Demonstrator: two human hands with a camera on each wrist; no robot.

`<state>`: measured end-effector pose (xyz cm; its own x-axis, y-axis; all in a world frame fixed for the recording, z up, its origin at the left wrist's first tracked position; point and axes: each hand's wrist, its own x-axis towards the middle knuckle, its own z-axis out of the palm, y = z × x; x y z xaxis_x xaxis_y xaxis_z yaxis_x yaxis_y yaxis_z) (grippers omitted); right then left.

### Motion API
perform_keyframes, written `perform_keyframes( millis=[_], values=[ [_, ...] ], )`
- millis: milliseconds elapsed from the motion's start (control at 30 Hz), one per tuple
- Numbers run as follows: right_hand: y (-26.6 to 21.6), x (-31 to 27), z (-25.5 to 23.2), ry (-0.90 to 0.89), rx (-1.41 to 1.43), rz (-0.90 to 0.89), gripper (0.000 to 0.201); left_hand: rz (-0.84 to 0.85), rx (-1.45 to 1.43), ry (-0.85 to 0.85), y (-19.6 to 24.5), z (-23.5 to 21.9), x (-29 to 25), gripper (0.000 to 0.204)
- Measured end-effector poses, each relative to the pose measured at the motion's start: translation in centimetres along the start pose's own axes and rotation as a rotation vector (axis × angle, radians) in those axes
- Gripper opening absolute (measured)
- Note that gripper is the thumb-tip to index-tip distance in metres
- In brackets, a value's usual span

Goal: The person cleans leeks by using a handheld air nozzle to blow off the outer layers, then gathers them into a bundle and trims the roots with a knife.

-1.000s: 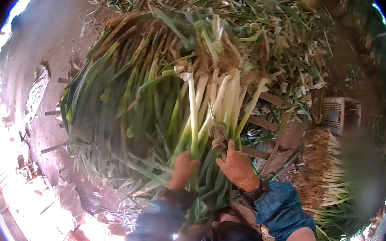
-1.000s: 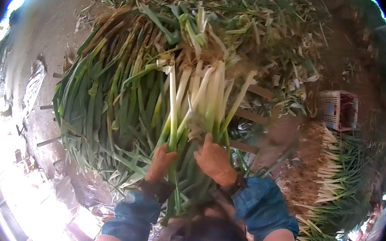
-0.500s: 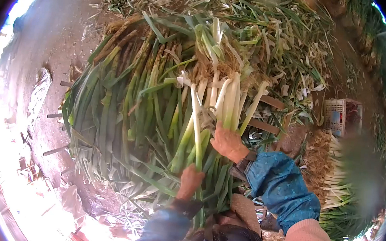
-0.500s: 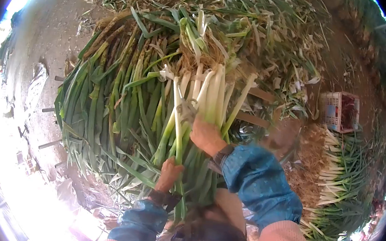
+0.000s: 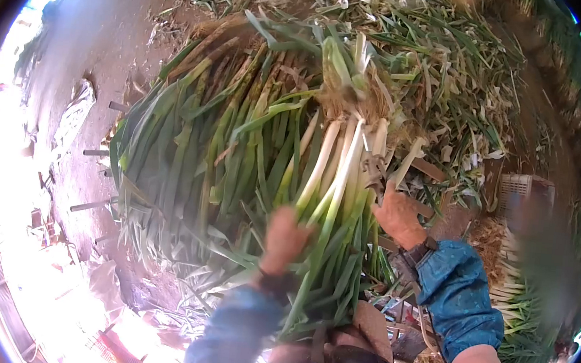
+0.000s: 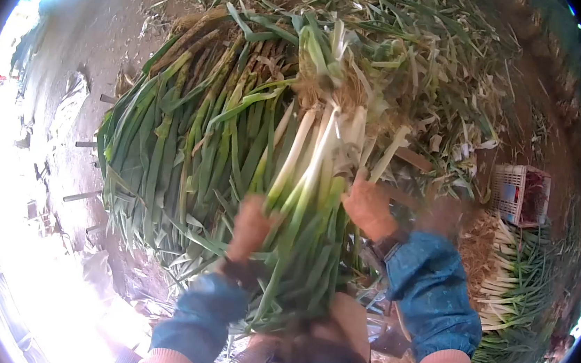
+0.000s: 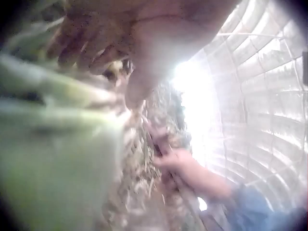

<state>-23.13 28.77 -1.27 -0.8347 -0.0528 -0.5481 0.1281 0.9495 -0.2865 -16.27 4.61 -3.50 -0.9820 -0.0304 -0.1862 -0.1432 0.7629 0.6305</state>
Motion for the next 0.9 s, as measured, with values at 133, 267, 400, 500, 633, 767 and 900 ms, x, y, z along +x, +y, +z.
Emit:
perform_keyframes(
  millis=[133,267,400,500,633,767,900],
  values=[
    [-2.5,-3.2,0.6,-0.027,0.034,-0.085,0.056,-0.185,0.474,0.369,-8.3,-4.0,6.3,0.053],
    [-5.9,-4.3,1.5,-0.070,0.154,-0.142,0.052,-0.405,0.414,0.081,-11.9,-4.5,6.3,0.044],
    [-10.1,-5.8,1.3,-0.083,0.197,-0.292,0.053,-0.357,0.506,-0.150,-9.9,-5.3,4.8,0.028],
    [-12.4,-7.5,1.5,-0.089,0.199,-0.447,0.054,-0.211,0.503,-0.160,-6.9,-5.4,1.5,0.024],
    [-12.4,-7.4,2.3,-0.060,0.130,-0.502,0.056,0.000,0.544,-0.334,-1.4,-6.7,-3.6,0.027],
    [-8.4,-2.0,4.1,-0.040,0.105,-0.276,0.057,-0.023,0.759,-0.408,-0.3,-5.5,-7.0,0.030],
    [-6.3,-1.2,3.7,0.010,0.095,-0.218,0.060,-0.047,0.572,-0.517,-0.5,-6.5,-4.8,0.024]
  ],
)
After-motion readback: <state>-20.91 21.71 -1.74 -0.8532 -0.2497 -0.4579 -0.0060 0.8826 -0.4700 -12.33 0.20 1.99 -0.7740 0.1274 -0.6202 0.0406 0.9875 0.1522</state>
